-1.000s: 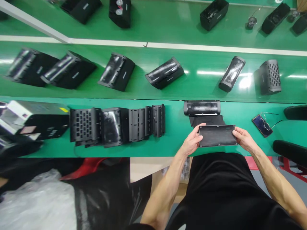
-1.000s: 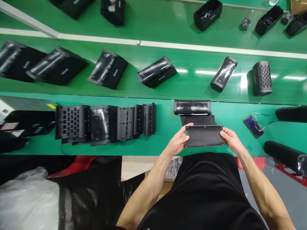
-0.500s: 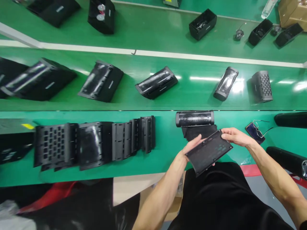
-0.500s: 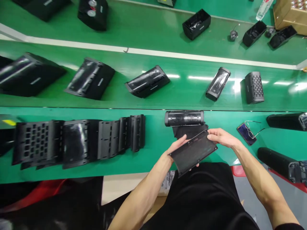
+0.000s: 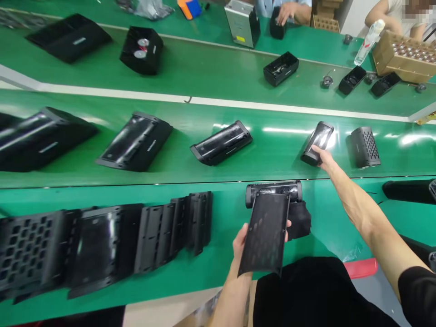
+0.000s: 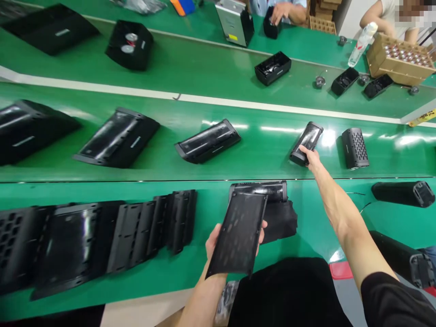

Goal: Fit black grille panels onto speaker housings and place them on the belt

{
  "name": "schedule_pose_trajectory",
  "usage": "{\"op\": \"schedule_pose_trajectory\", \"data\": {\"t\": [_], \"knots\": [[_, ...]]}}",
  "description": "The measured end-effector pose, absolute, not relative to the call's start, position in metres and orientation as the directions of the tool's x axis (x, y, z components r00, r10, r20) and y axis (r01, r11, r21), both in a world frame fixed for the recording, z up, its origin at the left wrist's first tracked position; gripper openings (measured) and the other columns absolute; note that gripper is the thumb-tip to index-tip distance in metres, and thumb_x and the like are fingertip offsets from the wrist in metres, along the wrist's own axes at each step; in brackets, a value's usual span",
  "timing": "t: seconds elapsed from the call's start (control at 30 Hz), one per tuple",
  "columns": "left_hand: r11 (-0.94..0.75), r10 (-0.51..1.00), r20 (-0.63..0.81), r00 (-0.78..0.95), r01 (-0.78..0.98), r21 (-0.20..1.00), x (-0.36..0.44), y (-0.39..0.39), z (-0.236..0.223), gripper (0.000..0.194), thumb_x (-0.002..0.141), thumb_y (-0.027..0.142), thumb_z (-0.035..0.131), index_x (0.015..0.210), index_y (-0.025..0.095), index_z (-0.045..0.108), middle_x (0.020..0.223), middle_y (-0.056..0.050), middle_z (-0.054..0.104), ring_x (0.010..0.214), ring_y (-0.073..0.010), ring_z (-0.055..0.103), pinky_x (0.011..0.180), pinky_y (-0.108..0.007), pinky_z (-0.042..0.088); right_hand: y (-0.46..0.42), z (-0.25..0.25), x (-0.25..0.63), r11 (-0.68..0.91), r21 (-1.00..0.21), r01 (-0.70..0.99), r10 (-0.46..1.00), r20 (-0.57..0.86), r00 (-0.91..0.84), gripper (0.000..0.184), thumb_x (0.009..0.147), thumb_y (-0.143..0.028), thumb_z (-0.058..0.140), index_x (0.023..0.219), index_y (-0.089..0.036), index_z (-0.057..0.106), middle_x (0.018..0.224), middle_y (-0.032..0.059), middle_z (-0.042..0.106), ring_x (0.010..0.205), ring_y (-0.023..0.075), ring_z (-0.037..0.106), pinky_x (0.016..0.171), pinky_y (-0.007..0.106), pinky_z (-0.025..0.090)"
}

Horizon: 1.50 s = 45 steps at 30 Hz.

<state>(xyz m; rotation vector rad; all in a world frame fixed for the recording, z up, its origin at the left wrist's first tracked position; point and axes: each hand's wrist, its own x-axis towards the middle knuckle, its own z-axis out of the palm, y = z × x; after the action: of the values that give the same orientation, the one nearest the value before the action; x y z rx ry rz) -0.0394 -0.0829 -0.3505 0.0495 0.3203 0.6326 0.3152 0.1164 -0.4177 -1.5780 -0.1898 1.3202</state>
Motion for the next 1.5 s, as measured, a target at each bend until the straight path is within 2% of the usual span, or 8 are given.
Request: {"op": "schedule_pose_trajectory", "data": {"t": [0.23, 0.37, 0.5, 0.6, 0.77, 1.03, 1.3, 1.5], "knots": [[0.76, 0.648, -0.195, 0.737, -0.609, 0.226, -0.036, -0.079, -0.34, 0.084, 0.084, 0.07, 0.076, 0.143, 0.011, 0.066, 0.132, -0.018, 0.073, 0.108, -0.0278, 0.073, 0.091, -0.036, 0.064, 0.047, -0.353, 0.349, -0.277, -0.75, -0.601, 0.775, -0.544, 0.322, 0.031, 0.082, -0.044, 0.087, 0.1, -0.023, 0.072, 0.088, 0.005, 0.081, 0.094, 0.0277, 0.078, 0.089, 0.044, 0.066], [0.75, 0.655, -0.141, 0.742, -0.617, 0.236, -0.024, -0.079, -0.337, 0.084, 0.08, 0.067, 0.083, 0.145, 0.018, 0.065, 0.131, -0.014, 0.074, 0.114, -0.0287, 0.072, 0.099, -0.039, 0.062, -0.034, -0.307, 0.355, -0.055, -0.85, -0.524, 0.876, -0.292, 0.383, 0.062, 0.072, -0.08, 0.083, 0.108, -0.03, 0.077, 0.108, 0.0089, 0.081, 0.122, 0.0351, 0.071, 0.1, 0.052, 0.06], [0.754, 0.64, -0.12, 0.759, -0.59, 0.289, -0.001, -0.08, -0.337, 0.093, 0.074, 0.067, 0.087, 0.151, 0.022, 0.06, 0.134, -0.014, 0.074, 0.122, -0.0359, 0.07, 0.105, -0.05, 0.059, -0.096, -0.286, 0.319, -0.201, -0.805, -0.559, 0.933, -0.331, 0.141, 0.102, 0.069, -0.107, 0.05, 0.13, -0.029, 0.074, 0.117, 0.0173, 0.078, 0.123, 0.0426, 0.069, 0.094, 0.062, 0.057], [0.729, 0.666, -0.14, 0.733, -0.6, 0.33, 0.018, -0.082, -0.339, 0.095, 0.07, 0.061, 0.091, 0.151, 0.021, 0.059, 0.136, -0.014, 0.073, 0.129, -0.0378, 0.068, 0.111, -0.056, 0.054, -0.13, -0.278, 0.297, -0.309, -0.846, -0.434, 0.924, -0.375, 0.073, 0.107, 0.073, -0.104, 0.048, 0.143, -0.025, 0.068, 0.128, 0.0203, 0.075, 0.123, 0.0452, 0.07, 0.095, 0.063, 0.057], [0.677, 0.708, -0.094, 0.7, -0.636, 0.37, 0.045, -0.088, -0.351, 0.089, 0.067, 0.057, 0.094, 0.14, 0.016, 0.068, 0.137, -0.018, 0.074, 0.136, -0.0411, 0.064, 0.112, -0.054, 0.051, -0.157, -0.25, 0.299, -0.274, -0.961, 0.043, 0.952, -0.265, 0.151, 0.11, 0.075, -0.071, 0.085, 0.168, -0.032, 0.041, 0.165, 0.0112, 0.054, 0.147, 0.0402, 0.057, 0.119, 0.056, 0.049], [0.573, 0.782, -0.019, 0.624, -0.706, 0.416, 0.066, -0.096, -0.339, 0.06, 0.066, 0.038, 0.099, 0.118, 0.015, 0.079, 0.112, -0.013, 0.082, 0.101, -0.03, 0.077, 0.099, -0.041, 0.056, -0.157, -0.215, 0.266, -0.158, -0.761, 0.63, 0.986, -0.158, 0.056, 0.11, 0.085, -0.063, 0.081, 0.176, -0.033, 0.027, 0.168, 0.0135, 0.051, 0.148, 0.0419, 0.056, 0.119, 0.061, 0.049], [0.503, 0.818, 0.019, 0.575, -0.731, 0.46, 0.063, -0.093, -0.347, 0.061, 0.069, 0.039, 0.099, 0.123, 0.017, 0.078, 0.113, -0.012, 0.081, 0.101, -0.0281, 0.077, 0.094, -0.038, 0.055, -0.151, -0.226, 0.25, -0.014, -0.66, 0.751, 0.994, -0.09, -0.06, 0.104, 0.092, -0.062, 0.073, 0.177, -0.037, 0.018, 0.161, 0.0158, 0.052, 0.14, 0.0424, 0.062, 0.106, 0.058, 0.058], [0.519, 0.809, 0.009, 0.587, -0.723, 0.455, 0.063, -0.092, -0.35, 0.066, 0.068, 0.037, 0.101, 0.126, 0.02, 0.076, 0.118, -0.012, 0.08, 0.104, -0.0285, 0.077, 0.092, -0.036, 0.055, -0.151, -0.228, 0.25, -0.075, -0.627, 0.775, 0.977, -0.202, -0.069, 0.109, 0.093, -0.065, 0.071, 0.178, -0.036, 0.009, 0.16, 0.0181, 0.051, 0.132, 0.043, 0.067, 0.101, 0.059, 0.059]]}}
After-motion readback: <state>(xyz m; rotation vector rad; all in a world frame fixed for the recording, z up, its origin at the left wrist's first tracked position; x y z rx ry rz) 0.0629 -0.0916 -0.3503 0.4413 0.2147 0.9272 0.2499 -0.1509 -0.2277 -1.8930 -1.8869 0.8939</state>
